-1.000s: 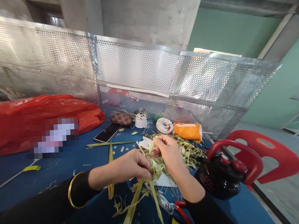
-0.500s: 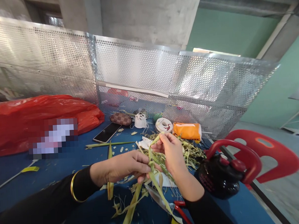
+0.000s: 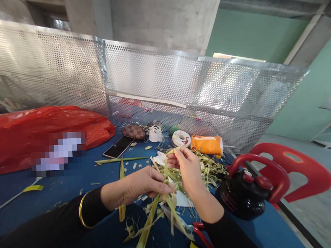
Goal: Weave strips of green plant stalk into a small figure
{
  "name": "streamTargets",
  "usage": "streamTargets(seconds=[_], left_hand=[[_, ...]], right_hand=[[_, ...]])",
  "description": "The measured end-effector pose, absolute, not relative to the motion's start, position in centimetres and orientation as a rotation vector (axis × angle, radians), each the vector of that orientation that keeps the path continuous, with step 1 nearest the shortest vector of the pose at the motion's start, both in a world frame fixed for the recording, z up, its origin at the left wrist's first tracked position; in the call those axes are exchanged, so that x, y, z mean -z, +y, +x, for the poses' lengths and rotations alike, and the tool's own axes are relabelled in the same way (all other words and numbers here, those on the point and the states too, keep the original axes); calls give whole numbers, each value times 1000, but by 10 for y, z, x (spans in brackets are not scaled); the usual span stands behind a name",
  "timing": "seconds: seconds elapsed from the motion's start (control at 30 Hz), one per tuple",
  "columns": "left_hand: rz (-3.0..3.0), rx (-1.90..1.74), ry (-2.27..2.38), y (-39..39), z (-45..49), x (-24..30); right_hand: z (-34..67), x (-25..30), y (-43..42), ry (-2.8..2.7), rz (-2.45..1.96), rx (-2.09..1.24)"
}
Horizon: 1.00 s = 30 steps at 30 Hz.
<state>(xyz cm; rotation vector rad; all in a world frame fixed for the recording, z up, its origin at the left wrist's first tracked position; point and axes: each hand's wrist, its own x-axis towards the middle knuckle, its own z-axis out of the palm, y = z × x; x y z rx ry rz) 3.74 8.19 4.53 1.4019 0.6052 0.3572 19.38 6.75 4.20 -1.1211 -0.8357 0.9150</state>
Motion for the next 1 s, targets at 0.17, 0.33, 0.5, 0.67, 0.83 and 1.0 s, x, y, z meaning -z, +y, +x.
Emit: streamTargets(seconds=[0.17, 0.33, 0.5, 0.67, 0.83, 1.0], left_hand=[[1372, -435, 606, 84, 38, -48], [1196, -675, 690, 96, 34, -53], [1107, -763, 671, 98, 33, -56], [1002, -777, 632, 98, 33, -58], [999, -735, 703, 102, 34, -56], [999, -693, 739, 102, 34, -55]], right_hand=[[200, -47, 66, -1047, -1185, -964], [212, -63, 56, -1566, -1295, -884], [210, -66, 53, -1716, -1402, -721], [209, -62, 55, -1782, -1408, -425], [214, -68, 50, -1924, -1391, -53], [218, -65, 54, -1995, -1382, 188]])
